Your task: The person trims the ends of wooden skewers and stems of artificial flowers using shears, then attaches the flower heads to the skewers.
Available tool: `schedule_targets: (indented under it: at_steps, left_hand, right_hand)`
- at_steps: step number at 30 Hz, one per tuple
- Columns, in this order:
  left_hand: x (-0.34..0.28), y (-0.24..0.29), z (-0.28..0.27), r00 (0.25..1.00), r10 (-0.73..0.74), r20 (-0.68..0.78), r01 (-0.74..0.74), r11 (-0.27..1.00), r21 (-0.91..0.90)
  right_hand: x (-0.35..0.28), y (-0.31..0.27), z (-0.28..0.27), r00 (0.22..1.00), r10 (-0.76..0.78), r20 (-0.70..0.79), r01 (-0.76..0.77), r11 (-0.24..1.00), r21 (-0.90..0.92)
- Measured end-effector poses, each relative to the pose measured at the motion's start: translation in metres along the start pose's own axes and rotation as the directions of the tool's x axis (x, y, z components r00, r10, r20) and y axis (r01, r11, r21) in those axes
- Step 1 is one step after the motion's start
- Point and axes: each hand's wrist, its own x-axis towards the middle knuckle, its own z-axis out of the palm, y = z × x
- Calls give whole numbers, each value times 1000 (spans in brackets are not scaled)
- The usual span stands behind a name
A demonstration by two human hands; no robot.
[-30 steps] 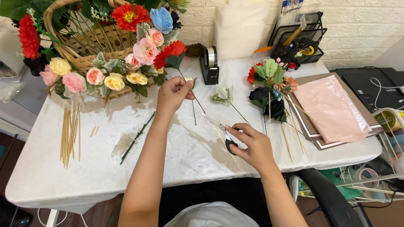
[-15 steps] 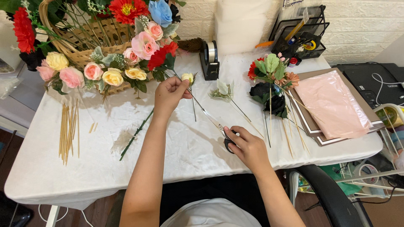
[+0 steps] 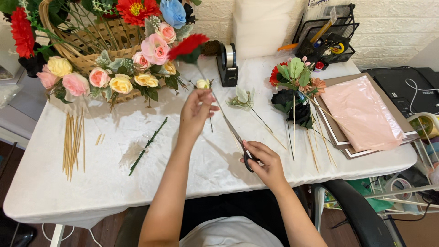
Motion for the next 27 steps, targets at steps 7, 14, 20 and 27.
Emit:
schedule_targets:
  at_steps: [7,14,20,27]
  left_hand:
    - [-50,-1,37,1000,-18,-4,18,1000,-17]
    - [-53,-5,45,996,31,-81,-31,1000,-4]
    - [-60,-15,47,993,17,-118,-19,1000,-23]
    - [-67,-19,49,984,60,-165,-66,997,-31]
  right_hand:
    - [2,22,19,989,111,-93,-73,934,349]
    - [2,41,33,984,170,-60,-103,800,591]
    - [5,34,39,982,163,-93,-70,778,624]
    - [2,34,40,987,147,-68,-76,788,611]
